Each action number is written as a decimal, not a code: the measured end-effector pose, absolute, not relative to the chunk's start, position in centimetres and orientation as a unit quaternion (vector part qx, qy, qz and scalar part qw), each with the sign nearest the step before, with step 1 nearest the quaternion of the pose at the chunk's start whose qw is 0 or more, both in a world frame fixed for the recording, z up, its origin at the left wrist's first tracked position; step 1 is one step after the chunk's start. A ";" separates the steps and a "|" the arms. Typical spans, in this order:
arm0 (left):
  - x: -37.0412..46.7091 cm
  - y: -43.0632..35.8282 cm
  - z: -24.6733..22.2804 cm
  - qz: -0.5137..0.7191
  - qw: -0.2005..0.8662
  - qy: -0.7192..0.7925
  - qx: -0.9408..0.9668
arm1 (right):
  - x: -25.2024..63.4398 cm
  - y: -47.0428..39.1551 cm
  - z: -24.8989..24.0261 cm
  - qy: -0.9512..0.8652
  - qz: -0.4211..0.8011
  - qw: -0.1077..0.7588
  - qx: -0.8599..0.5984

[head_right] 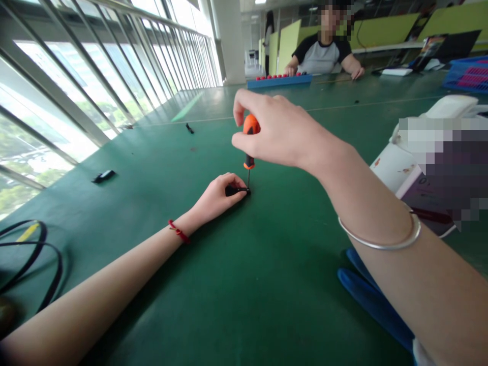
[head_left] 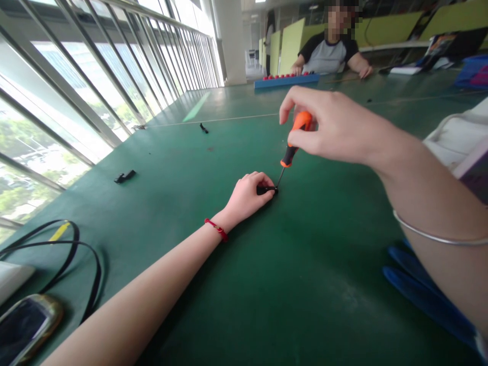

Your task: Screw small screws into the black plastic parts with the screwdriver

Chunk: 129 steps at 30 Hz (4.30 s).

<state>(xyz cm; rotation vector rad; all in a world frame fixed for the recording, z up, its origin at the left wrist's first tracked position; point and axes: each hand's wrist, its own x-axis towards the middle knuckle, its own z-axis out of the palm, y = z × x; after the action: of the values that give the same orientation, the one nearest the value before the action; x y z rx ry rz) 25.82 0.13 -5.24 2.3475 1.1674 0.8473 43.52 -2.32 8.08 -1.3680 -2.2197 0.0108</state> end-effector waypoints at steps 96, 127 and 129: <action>24.8 -6.6 -4.5 0.287 0.240 0.392 0.841 | 42.5 -9.6 8.0 -0.828 -0.020 0.241 -0.507; 24.3 -6.1 -4.0 0.261 0.275 0.358 0.853 | 43.7 -9.7 6.5 -0.827 0.023 0.334 -0.452; 24.4 -6.1 -4.0 0.265 0.273 0.356 0.853 | 43.8 -9.8 6.6 -0.831 0.028 0.323 -0.452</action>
<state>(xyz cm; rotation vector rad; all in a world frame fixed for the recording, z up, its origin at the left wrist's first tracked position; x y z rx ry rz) 24.36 -6.06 -4.04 2.2964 0.9583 0.7143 43.76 -9.83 6.62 -1.1855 -2.1810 0.0748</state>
